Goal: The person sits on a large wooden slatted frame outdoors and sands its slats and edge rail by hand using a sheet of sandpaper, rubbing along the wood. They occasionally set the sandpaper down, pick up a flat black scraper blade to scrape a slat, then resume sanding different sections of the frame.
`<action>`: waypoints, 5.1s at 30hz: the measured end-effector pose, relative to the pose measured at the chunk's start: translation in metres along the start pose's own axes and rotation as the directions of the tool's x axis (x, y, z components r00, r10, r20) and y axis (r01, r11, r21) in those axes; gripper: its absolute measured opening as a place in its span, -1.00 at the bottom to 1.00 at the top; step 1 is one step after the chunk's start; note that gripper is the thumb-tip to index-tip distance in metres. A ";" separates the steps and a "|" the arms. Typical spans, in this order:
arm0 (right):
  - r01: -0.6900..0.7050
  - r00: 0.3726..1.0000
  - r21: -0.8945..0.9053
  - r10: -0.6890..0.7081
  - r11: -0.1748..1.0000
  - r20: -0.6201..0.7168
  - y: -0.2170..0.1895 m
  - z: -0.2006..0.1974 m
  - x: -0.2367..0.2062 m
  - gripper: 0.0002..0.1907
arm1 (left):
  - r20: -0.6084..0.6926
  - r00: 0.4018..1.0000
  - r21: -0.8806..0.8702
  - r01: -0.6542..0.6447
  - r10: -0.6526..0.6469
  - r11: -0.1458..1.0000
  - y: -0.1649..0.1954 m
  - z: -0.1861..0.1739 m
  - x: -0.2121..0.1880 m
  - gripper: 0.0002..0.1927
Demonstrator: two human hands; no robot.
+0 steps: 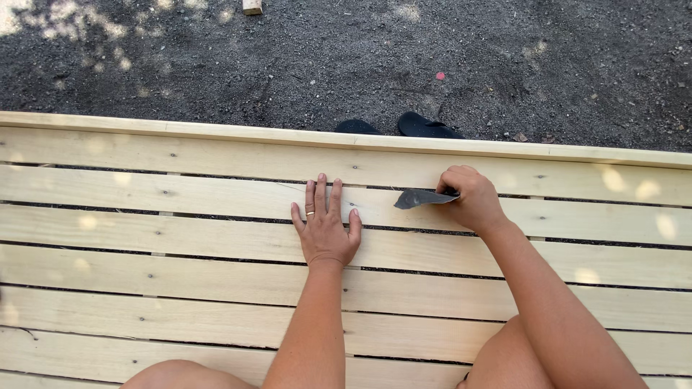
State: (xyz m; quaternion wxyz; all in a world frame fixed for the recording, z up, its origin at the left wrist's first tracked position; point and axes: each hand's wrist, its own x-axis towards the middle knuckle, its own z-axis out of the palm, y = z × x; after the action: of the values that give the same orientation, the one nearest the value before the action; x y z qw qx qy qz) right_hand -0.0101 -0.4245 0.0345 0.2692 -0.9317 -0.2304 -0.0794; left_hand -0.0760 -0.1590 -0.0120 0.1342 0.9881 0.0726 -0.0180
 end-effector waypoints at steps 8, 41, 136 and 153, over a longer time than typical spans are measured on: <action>0.024 0.998 -0.128 -0.032 0.992 -0.057 -0.022 0.051 0.022 -0.75 | -0.018 1.000 -0.011 -0.006 0.006 1.000 0.000 -0.001 0.000 -0.29; -0.150 0.982 -0.167 0.167 0.974 0.089 -0.039 0.038 0.043 -0.73 | -0.038 0.999 0.021 -0.001 0.002 1.000 0.003 -0.011 -0.001 -0.19; 0.097 0.995 -0.378 -0.098 0.921 0.015 -0.006 0.024 0.025 -0.77 | -0.059 0.998 0.004 -0.025 0.026 1.000 -0.001 -0.005 0.000 -0.20; -0.076 0.994 -0.486 0.103 0.871 0.029 0.075 -0.054 -0.034 -0.57 | -0.045 0.999 0.025 -0.009 0.010 1.000 0.001 -0.005 0.000 -0.19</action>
State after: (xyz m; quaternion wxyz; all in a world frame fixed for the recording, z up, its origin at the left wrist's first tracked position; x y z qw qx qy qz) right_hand -0.0060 -0.5229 0.0363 0.0246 -0.9809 -0.1670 -0.0968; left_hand -0.0762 -0.1591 -0.0071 0.1202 0.9902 0.0706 0.0042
